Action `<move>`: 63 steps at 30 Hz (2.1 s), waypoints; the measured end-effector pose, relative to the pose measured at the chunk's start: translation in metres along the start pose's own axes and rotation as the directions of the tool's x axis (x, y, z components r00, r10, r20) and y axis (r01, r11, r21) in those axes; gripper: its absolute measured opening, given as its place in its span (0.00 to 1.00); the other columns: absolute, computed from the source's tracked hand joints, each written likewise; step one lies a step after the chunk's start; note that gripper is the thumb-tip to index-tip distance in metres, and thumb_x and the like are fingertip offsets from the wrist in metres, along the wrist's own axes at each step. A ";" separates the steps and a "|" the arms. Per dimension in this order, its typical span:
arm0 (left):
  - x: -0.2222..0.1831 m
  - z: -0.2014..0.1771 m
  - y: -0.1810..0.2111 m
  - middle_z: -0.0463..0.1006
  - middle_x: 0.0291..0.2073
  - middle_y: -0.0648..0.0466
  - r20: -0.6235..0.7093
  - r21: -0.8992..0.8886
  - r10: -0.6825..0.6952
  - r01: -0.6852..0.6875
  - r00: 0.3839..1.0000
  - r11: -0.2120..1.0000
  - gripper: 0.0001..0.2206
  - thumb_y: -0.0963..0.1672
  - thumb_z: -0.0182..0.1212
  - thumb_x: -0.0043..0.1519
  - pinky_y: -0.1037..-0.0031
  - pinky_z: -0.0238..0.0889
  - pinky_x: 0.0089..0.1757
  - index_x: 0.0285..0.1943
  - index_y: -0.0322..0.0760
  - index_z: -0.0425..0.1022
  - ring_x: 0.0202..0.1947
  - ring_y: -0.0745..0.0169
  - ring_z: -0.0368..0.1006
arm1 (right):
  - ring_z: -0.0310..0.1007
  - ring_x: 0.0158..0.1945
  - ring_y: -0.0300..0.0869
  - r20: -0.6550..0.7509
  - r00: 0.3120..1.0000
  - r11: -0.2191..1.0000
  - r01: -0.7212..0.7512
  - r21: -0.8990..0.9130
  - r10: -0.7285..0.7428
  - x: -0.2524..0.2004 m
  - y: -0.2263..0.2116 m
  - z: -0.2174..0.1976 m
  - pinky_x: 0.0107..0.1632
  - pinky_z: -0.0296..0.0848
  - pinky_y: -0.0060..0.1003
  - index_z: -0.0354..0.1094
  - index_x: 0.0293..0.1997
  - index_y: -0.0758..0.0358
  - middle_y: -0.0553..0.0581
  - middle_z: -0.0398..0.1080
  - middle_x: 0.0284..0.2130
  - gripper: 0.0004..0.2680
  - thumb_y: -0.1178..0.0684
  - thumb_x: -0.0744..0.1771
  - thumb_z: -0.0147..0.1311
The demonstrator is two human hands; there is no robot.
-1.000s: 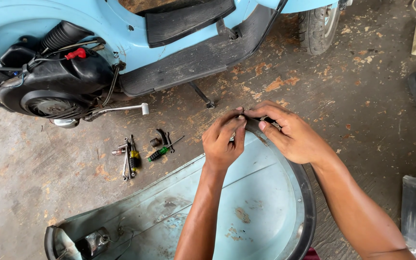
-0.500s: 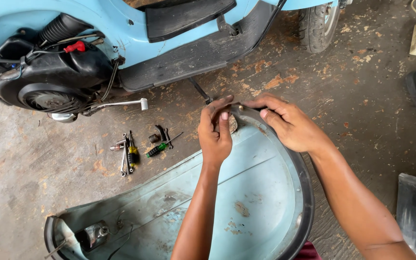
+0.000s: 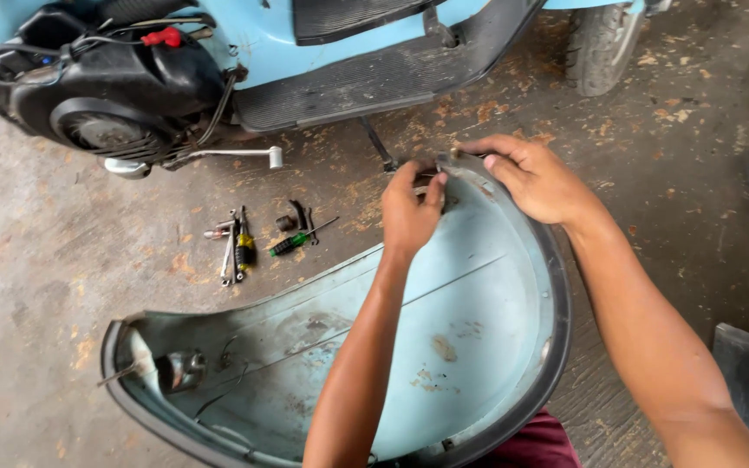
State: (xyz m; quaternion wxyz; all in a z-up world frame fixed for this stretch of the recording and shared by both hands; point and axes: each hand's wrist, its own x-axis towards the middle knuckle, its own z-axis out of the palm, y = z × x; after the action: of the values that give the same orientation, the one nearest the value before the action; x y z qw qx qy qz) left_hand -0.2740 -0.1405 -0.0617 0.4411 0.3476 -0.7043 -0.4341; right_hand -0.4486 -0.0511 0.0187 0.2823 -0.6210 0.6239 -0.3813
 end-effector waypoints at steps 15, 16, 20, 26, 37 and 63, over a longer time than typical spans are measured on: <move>-0.007 0.015 0.040 0.75 0.39 0.44 0.111 -0.781 -0.633 0.461 0.766 0.421 0.19 0.46 0.62 0.66 0.66 0.79 0.40 0.61 0.28 0.66 0.38 0.54 0.81 | 0.72 0.58 0.57 -0.057 0.998 0.998 0.007 0.061 -0.004 0.000 -0.024 0.010 0.62 0.65 0.56 0.69 0.60 0.70 0.68 0.73 0.52 0.13 0.64 0.70 0.40; -0.006 0.017 0.038 0.75 0.39 0.44 0.113 -0.782 -0.634 0.462 0.765 0.417 0.19 0.46 0.62 0.66 0.66 0.79 0.40 0.61 0.28 0.66 0.38 0.54 0.81 | 0.72 0.58 0.57 -0.055 0.998 0.998 0.005 0.058 -0.001 0.000 -0.024 0.010 0.62 0.65 0.56 0.69 0.60 0.70 0.68 0.73 0.52 0.13 0.64 0.70 0.40; -0.003 0.025 0.034 0.75 0.38 0.46 0.099 -0.781 -0.648 0.463 0.755 0.420 0.23 0.47 0.69 0.62 0.68 0.79 0.41 0.60 0.29 0.67 0.36 0.58 0.80 | 0.72 0.57 0.55 -0.056 0.998 0.999 0.002 0.048 0.001 -0.002 -0.023 0.008 0.62 0.65 0.55 0.69 0.60 0.69 0.66 0.73 0.50 0.13 0.65 0.70 0.41; -0.006 0.027 0.034 0.77 0.37 0.43 0.076 -0.752 -0.617 0.451 0.783 0.480 0.21 0.46 0.69 0.62 0.67 0.80 0.41 0.59 0.29 0.70 0.35 0.57 0.80 | 0.72 0.52 0.55 -0.054 0.999 1.000 -0.007 0.028 0.009 -0.006 -0.023 0.006 0.57 0.68 0.53 0.69 0.59 0.70 0.66 0.72 0.47 0.12 0.65 0.70 0.42; -0.010 0.038 0.033 0.77 0.35 0.41 0.013 -0.746 -0.547 0.372 0.837 0.552 0.17 0.43 0.66 0.65 0.67 0.80 0.40 0.58 0.25 0.72 0.34 0.55 0.80 | 0.77 0.44 0.57 -0.059 0.978 0.905 0.162 -0.393 -0.200 0.017 -0.035 -0.001 0.46 0.76 0.49 0.74 0.46 0.68 0.63 0.74 0.40 0.07 0.56 0.67 0.61; -0.008 0.002 0.026 0.80 0.40 0.35 0.111 -0.650 -0.535 0.469 0.837 0.598 0.20 0.46 0.65 0.67 0.65 0.79 0.40 0.61 0.24 0.71 0.38 0.48 0.82 | 0.77 0.44 0.57 -0.104 0.959 0.849 0.180 -0.496 -0.263 0.028 -0.021 0.023 0.45 0.76 0.49 0.74 0.45 0.64 0.59 0.75 0.40 0.06 0.53 0.68 0.58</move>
State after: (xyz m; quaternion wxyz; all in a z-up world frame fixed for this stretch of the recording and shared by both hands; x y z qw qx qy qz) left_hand -0.2752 -0.1228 -0.0408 0.4267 0.3751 -0.3584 -0.7408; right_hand -0.4196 -0.0802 0.0272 0.0192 -0.7052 0.6445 -0.2949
